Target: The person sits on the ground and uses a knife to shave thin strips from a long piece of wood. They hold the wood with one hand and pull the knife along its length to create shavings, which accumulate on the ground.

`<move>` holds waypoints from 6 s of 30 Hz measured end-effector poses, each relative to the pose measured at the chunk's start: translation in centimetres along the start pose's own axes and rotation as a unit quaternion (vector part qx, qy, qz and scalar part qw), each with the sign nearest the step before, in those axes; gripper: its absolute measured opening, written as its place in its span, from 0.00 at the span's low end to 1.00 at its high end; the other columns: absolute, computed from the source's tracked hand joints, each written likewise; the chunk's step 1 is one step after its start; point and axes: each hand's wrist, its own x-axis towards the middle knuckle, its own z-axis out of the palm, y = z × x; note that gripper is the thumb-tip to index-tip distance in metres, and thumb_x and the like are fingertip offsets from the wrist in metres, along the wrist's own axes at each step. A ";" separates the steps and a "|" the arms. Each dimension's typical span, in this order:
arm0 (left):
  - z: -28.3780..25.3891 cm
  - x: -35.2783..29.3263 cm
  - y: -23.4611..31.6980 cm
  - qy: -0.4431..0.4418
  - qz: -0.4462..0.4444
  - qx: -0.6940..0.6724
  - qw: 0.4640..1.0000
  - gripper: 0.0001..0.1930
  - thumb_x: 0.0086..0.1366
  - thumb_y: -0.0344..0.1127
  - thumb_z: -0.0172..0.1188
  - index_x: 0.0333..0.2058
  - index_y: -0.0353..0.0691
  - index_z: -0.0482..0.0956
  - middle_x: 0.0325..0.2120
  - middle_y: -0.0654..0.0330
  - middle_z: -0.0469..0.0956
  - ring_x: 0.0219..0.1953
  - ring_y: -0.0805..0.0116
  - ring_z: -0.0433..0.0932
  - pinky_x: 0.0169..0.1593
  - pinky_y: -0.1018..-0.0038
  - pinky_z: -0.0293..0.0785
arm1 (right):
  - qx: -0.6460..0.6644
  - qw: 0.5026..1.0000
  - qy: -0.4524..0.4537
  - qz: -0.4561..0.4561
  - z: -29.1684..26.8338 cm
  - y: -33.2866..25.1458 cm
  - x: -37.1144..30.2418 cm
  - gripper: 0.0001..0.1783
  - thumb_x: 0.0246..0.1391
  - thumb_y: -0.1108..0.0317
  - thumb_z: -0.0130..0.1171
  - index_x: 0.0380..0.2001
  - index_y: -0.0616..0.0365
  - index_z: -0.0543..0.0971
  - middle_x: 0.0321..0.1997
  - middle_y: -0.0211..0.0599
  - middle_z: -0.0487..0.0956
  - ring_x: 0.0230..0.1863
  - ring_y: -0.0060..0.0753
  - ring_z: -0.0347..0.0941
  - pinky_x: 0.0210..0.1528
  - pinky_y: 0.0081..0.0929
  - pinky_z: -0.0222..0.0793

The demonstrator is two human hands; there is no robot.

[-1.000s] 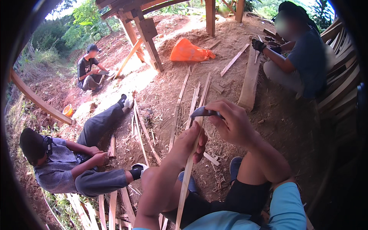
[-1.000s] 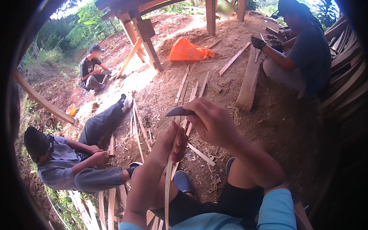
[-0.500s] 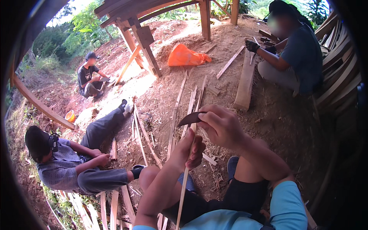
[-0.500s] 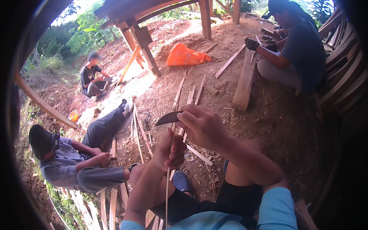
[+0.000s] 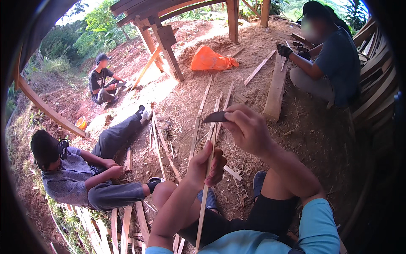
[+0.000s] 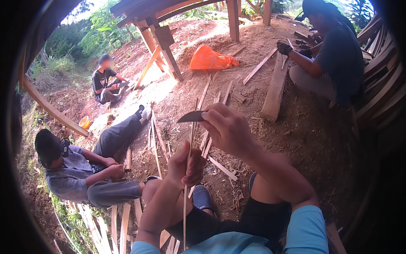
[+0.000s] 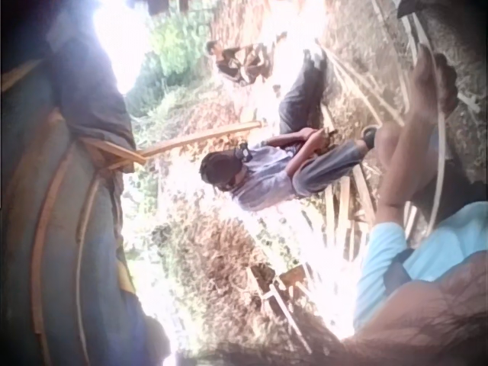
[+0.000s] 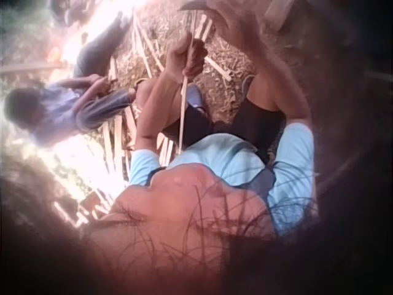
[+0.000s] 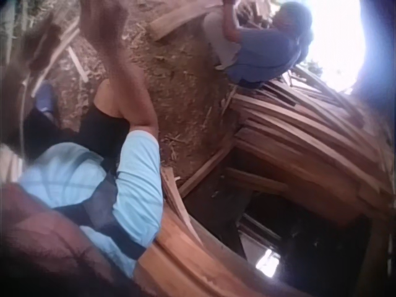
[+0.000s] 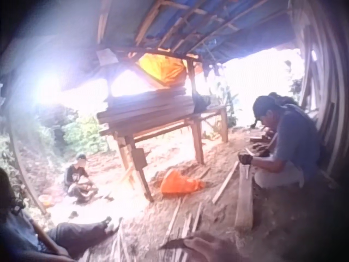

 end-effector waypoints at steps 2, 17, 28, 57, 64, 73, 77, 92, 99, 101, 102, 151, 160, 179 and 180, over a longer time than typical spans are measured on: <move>-0.1 -0.1 0.1 -0.002 0.002 -0.017 1.000 0.28 0.67 0.56 0.33 0.20 0.38 0.65 0.11 0.62 0.62 0.05 0.74 0.59 0.07 0.81 0.57 | -0.006 1.000 -0.012 -0.007 0.1 -0.2 -0.4 0.09 0.47 0.71 0.60 0.29 0.61 0.71 0.32 0.41 0.74 0.29 0.44 0.74 0.29 0.32 0.70; 0.1 -0.5 -0.5 0.037 0.013 -0.006 0.999 0.28 0.67 0.56 0.32 0.19 0.38 0.63 0.10 0.61 0.60 0.05 0.73 0.60 0.08 0.79 0.58 | 0.016 1.000 0.008 0.026 0.5 0.0 -0.8 0.08 0.47 0.70 0.60 0.29 0.60 0.71 0.31 0.38 0.72 0.29 0.41 0.72 0.28 0.33 0.68; 0.3 0.0 0.1 0.007 0.018 -0.028 0.999 0.27 0.67 0.55 0.32 0.20 0.38 0.64 0.11 0.61 0.61 0.05 0.73 0.59 0.07 0.80 0.57 | 0.032 0.998 0.027 0.050 0.5 0.7 0.4 0.10 0.45 0.72 0.62 0.29 0.60 0.72 0.30 0.40 0.72 0.30 0.37 0.73 0.30 0.29 0.68; 0.3 -2.9 0.4 0.074 0.039 0.098 0.992 0.28 0.67 0.55 0.33 0.19 0.37 0.64 0.10 0.62 0.60 0.05 0.73 0.61 0.07 0.81 0.58 | 0.010 0.999 0.015 -0.046 1.7 -1.4 0.5 0.11 0.45 0.75 0.60 0.32 0.62 0.69 0.32 0.45 0.71 0.32 0.46 0.71 0.31 0.35 0.68; 0.0 -2.5 0.1 -0.060 0.007 -0.024 0.998 0.28 0.67 0.53 0.34 0.26 0.32 0.68 0.15 0.57 0.66 0.09 0.69 0.65 0.11 0.80 0.63 | 0.038 0.998 0.024 -0.034 0.5 -1.9 0.0 0.09 0.47 0.73 0.59 0.30 0.60 0.70 0.31 0.41 0.71 0.27 0.43 0.72 0.25 0.33 0.68; 0.5 -3.9 0.2 0.041 -0.027 0.091 0.995 0.29 0.65 0.60 0.35 0.26 0.35 0.67 0.09 0.62 0.60 0.05 0.72 0.58 0.07 0.80 0.55 | 0.011 0.999 0.027 -0.039 0.8 -2.0 -0.3 0.09 0.47 0.71 0.60 0.30 0.59 0.71 0.32 0.40 0.72 0.29 0.42 0.73 0.27 0.32 0.69; 0.9 -3.9 0.3 0.046 -0.012 0.104 0.993 0.29 0.65 0.59 0.35 0.27 0.35 0.67 0.09 0.62 0.60 0.05 0.72 0.59 0.08 0.79 0.55 | 0.029 0.998 0.026 -0.045 0.7 -1.6 0.1 0.10 0.46 0.71 0.61 0.30 0.59 0.71 0.31 0.39 0.72 0.28 0.42 0.73 0.28 0.33 0.69; 1.4 -3.0 -0.3 0.078 0.004 0.148 0.986 0.27 0.68 0.54 0.32 0.28 0.33 0.68 0.10 0.61 0.62 0.06 0.73 0.60 0.08 0.82 0.58 | 0.067 0.997 -0.024 -0.002 -0.2 -1.7 -0.4 0.11 0.46 0.69 0.62 0.29 0.59 0.71 0.31 0.38 0.73 0.29 0.42 0.74 0.28 0.32 0.69; 1.2 -2.0 -0.4 0.102 -0.022 0.134 0.986 0.26 0.67 0.55 0.34 0.27 0.37 0.68 0.08 0.63 0.61 0.05 0.73 0.60 0.09 0.79 0.56 | 0.046 0.999 0.006 -0.026 -0.2 -1.1 -0.4 0.10 0.47 0.72 0.60 0.30 0.60 0.69 0.33 0.41 0.72 0.29 0.41 0.73 0.28 0.31 0.69; 1.8 -1.5 0.1 0.125 -0.010 0.141 0.982 0.26 0.67 0.56 0.34 0.27 0.37 0.68 0.08 0.63 0.61 0.05 0.73 0.61 0.09 0.80 0.56 | 0.043 0.999 0.007 -0.002 -0.6 0.3 0.2 0.11 0.47 0.73 0.60 0.31 0.60 0.68 0.34 0.42 0.71 0.30 0.39 0.71 0.30 0.29 0.68; 1.6 -1.8 0.3 0.128 -0.016 0.152 0.980 0.26 0.66 0.56 0.35 0.27 0.38 0.68 0.08 0.63 0.61 0.06 0.72 0.61 0.09 0.80 0.57 | 0.078 0.997 0.009 -0.003 0.4 0.3 0.1 0.11 0.47 0.72 0.60 0.31 0.60 0.69 0.33 0.42 0.72 0.29 0.43 0.73 0.27 0.31 0.69; 3.3 -6.2 0.7 0.149 0.046 0.373 0.915 0.18 0.69 0.47 0.38 0.40 0.39 0.67 0.12 0.64 0.66 0.10 0.79 0.64 0.12 0.85 0.59 | 0.082 0.995 0.005 0.053 2.1 -3.0 -1.5 0.12 0.48 0.72 0.60 0.32 0.60 0.68 0.33 0.42 0.73 0.28 0.33 0.73 0.27 0.25 0.68; 2.4 -6.0 0.1 0.156 0.070 0.371 0.913 0.19 0.69 0.50 0.37 0.41 0.40 0.65 0.10 0.67 0.63 0.08 0.80 0.62 0.11 0.86 0.58 | 0.072 0.996 -0.049 -0.010 3.4 -5.1 -2.3 0.12 0.46 0.76 0.58 0.32 0.59 0.65 0.33 0.47 0.70 0.33 0.42 0.69 0.31 0.33 0.65; -2.2 -2.1 -3.1 0.138 0.148 0.446 0.872 0.20 0.65 0.54 0.43 0.38 0.41 0.62 0.17 0.64 0.64 0.13 0.76 0.67 0.14 0.79 0.67 | 0.040 0.988 -0.098 0.112 0.7 0.4 -4.3 0.10 0.52 0.68 0.54 0.34 0.61 0.68 0.35 0.42 0.69 0.35 0.36 0.67 0.38 0.31 0.65; -0.3 -2.8 -2.3 0.139 0.128 0.432 0.882 0.20 0.66 0.54 0.43 0.38 0.40 0.62 0.17 0.64 0.64 0.13 0.76 0.67 0.14 0.79 0.67 | 0.050 0.987 -0.099 0.120 0.6 0.5 -4.4 0.09 0.52 0.70 0.54 0.34 0.60 0.68 0.35 0.40 0.68 0.36 0.33 0.66 0.38 0.29 0.64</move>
